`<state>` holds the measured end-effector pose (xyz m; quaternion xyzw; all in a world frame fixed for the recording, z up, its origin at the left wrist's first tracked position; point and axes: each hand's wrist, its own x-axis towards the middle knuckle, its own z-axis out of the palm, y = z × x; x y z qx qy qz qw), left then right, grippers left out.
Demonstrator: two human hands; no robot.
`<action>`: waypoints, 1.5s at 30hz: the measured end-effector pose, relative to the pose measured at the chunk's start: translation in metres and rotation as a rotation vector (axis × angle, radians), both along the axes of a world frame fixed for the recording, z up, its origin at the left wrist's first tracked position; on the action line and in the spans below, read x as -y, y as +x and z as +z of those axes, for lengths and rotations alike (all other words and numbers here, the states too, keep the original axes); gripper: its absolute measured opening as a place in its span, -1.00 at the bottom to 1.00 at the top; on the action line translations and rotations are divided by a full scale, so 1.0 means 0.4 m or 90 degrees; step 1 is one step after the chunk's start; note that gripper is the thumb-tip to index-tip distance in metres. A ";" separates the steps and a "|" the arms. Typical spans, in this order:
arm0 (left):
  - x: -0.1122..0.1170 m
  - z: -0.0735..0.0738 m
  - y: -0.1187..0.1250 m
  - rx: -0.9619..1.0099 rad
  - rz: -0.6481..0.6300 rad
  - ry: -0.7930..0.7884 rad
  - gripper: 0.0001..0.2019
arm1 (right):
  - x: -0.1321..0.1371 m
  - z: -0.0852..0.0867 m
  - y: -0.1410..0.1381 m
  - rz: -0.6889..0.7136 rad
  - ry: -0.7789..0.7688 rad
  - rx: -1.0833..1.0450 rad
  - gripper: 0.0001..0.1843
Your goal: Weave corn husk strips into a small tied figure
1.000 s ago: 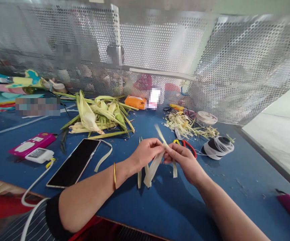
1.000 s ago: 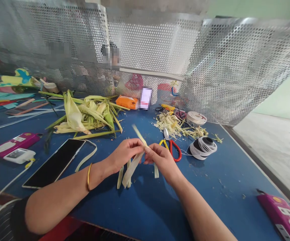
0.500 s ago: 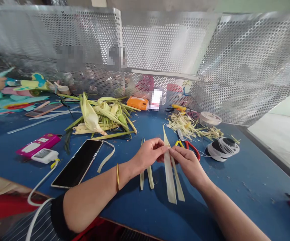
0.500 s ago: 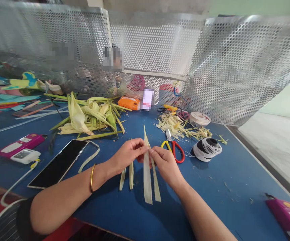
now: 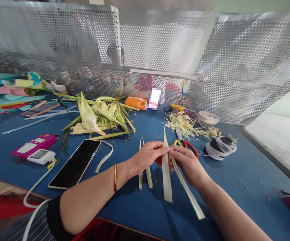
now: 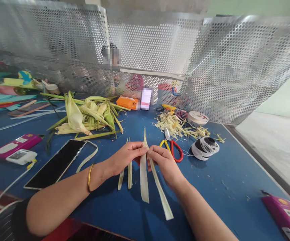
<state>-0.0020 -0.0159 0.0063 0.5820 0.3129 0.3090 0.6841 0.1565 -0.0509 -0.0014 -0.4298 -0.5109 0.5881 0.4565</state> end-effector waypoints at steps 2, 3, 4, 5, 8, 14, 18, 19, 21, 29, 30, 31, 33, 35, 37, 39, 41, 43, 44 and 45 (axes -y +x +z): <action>-0.001 0.002 -0.001 0.004 -0.004 -0.016 -0.65 | 0.001 0.005 0.003 -0.007 -0.030 -0.054 -0.68; -0.002 0.003 -0.001 -0.001 0.009 -0.014 -0.65 | 0.000 0.008 0.007 -0.011 -0.039 -0.073 -0.69; -0.004 0.004 -0.002 -0.009 0.031 -0.005 -0.64 | 0.000 0.010 0.010 -0.012 -0.046 -0.088 -0.68; -0.006 0.004 -0.003 -0.019 0.056 0.006 -0.63 | -0.001 0.012 0.014 -0.008 -0.049 -0.104 -0.68; -0.014 0.000 -0.004 -0.045 0.112 0.039 -0.63 | -0.001 0.021 0.021 0.005 -0.050 -0.158 -0.68; -0.033 -0.022 -0.008 -0.065 0.164 -0.010 -0.69 | 0.017 0.062 0.037 -0.015 0.011 -0.183 -0.68; -0.040 -0.027 -0.014 -0.062 0.189 -0.052 -0.69 | 0.030 0.087 0.063 -0.084 0.112 -0.225 -0.61; -0.040 -0.026 -0.015 -0.058 0.192 -0.055 -0.68 | 0.029 0.087 0.066 -0.113 0.128 -0.216 -0.60; -0.038 -0.022 -0.014 -0.052 0.188 -0.051 -0.68 | 0.020 0.076 0.062 -0.159 0.126 -0.157 -0.62; -0.015 -0.013 0.001 -0.012 0.141 -0.023 -0.70 | -0.005 -0.006 -0.012 -0.176 0.036 0.010 -0.62; -0.014 -0.014 0.002 -0.004 0.140 -0.033 -0.70 | -0.003 -0.010 -0.017 -0.177 0.036 0.013 -0.61; -0.013 -0.015 0.003 0.004 0.137 -0.047 -0.69 | -0.001 -0.012 -0.022 -0.182 0.037 0.019 -0.60; -0.011 -0.016 0.003 0.018 0.133 -0.076 -0.68 | 0.002 -0.016 -0.027 -0.194 0.037 0.033 -0.56; -0.009 -0.014 0.004 0.030 0.135 -0.098 -0.68 | 0.002 -0.022 -0.030 -0.195 0.031 0.036 -0.52; -0.007 -0.010 0.004 0.044 0.133 -0.117 -0.68 | 0.001 -0.026 -0.032 -0.189 0.014 0.030 -0.51; -0.004 -0.006 0.006 0.061 0.126 -0.132 -0.70 | 0.000 -0.028 -0.033 -0.186 -0.001 0.027 -0.51; -0.002 -0.005 0.008 0.085 0.135 -0.132 -0.72 | 0.001 -0.027 -0.036 -0.182 0.007 0.031 -0.54; 0.000 -0.006 0.011 0.113 0.167 -0.122 -0.74 | 0.004 -0.025 -0.040 -0.151 0.026 0.044 -0.55; 0.001 -0.007 0.013 0.123 0.192 -0.114 -0.75 | 0.007 -0.024 -0.042 -0.119 0.032 0.057 -0.55; 0.002 -0.007 0.014 0.128 0.218 -0.102 -0.75 | 0.011 -0.024 -0.045 -0.073 0.029 0.075 -0.56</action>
